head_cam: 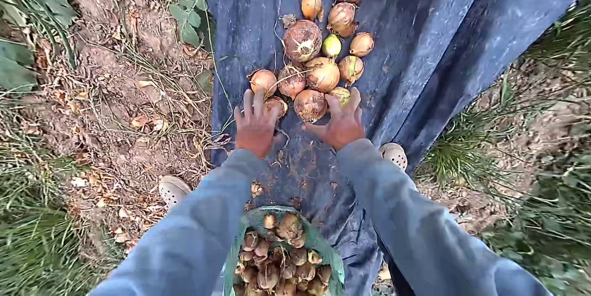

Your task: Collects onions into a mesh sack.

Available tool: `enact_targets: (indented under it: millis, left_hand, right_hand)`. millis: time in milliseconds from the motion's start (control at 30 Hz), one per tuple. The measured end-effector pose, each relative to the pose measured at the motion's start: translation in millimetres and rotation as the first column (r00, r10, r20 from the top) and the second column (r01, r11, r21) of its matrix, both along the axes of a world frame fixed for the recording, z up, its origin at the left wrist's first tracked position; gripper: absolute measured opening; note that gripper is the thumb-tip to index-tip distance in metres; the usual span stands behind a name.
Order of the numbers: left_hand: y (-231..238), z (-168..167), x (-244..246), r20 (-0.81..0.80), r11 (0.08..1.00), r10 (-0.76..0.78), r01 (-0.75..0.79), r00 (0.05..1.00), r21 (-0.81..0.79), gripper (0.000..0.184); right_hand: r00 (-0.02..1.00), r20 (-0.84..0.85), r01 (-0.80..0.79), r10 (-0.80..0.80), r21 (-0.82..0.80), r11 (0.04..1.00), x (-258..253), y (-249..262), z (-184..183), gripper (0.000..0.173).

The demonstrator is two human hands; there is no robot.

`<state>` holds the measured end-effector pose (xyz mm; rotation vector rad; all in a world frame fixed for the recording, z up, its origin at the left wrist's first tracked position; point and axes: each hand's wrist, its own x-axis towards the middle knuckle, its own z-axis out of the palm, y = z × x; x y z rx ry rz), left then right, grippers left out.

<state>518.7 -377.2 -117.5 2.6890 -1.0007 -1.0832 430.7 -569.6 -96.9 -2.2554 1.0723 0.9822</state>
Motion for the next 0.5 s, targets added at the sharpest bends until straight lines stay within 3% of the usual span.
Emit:
enact_targets:
  millis: [133, 200, 267, 367, 500]
  left_hand:
    - [-29, -31, 51, 0.037, 0.925, -0.354, 0.343, 0.935, 0.162, 0.069]
    - [-34, -37, 60, 0.027, 0.872, -0.457, 0.441, 0.889, 0.212, 0.061]
    - [-41, -41, 67, -0.022, 0.837, -0.500, 0.490, 0.866, 0.244, 0.070]
    - [-47, -35, 70, -0.073, 0.877, -0.431, 0.436, 0.899, 0.202, 0.078]
    - [5, 31, 4, -0.127, 0.997, -0.057, 0.063, 0.990, 0.047, 0.088]
  right_hand:
    - [0.984, -0.177, -0.017, 0.023, 0.034, 0.999, 33, -5, -19, 0.106]
    - [0.982, -0.190, -0.018, 0.026, 0.042, 0.999, 36, -6, -22, 0.106]
    - [0.984, -0.170, -0.048, 0.057, 0.058, 0.997, 38, -11, -29, 0.106]
    - [0.985, -0.108, -0.127, 0.134, 0.076, 0.989, 32, -23, -30, 0.105]
    - [0.982, 0.122, -0.157, 0.146, 0.085, 0.984, -43, 20, 19, 0.100]
